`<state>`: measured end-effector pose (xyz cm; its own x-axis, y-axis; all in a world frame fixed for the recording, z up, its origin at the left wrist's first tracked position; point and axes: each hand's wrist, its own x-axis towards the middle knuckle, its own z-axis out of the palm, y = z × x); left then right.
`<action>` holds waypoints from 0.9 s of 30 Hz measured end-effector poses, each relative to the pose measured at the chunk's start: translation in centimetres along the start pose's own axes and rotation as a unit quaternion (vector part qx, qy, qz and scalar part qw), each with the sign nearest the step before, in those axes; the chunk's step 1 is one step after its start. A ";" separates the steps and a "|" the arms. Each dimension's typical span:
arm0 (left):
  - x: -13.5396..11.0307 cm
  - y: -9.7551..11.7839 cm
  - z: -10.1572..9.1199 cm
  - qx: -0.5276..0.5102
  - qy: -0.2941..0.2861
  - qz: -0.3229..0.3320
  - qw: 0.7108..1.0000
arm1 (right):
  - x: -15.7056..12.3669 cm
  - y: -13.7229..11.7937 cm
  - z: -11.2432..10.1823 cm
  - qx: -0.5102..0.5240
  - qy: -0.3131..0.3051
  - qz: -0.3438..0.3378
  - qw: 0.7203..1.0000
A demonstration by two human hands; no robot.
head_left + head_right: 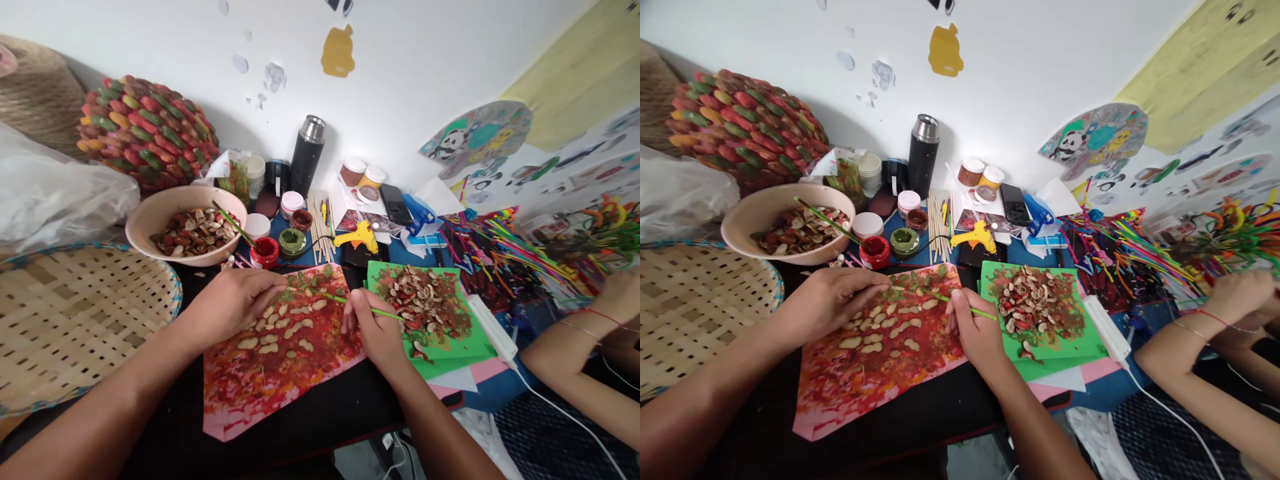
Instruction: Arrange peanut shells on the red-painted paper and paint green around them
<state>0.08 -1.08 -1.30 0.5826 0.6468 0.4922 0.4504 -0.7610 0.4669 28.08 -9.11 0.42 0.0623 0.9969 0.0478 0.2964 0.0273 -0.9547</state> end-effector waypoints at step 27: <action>-0.3 0.0 1.3 -0.011 -0.050 -0.055 0.997 | -1.4 0.1 0.0 0.000 0.034 -0.021 0.999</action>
<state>0.75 -1.35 -2.40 0.5958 0.7168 0.3622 0.5010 -0.6842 0.5299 28.00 -10.52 0.20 0.1135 0.9876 0.1082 0.2995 0.0699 -0.9515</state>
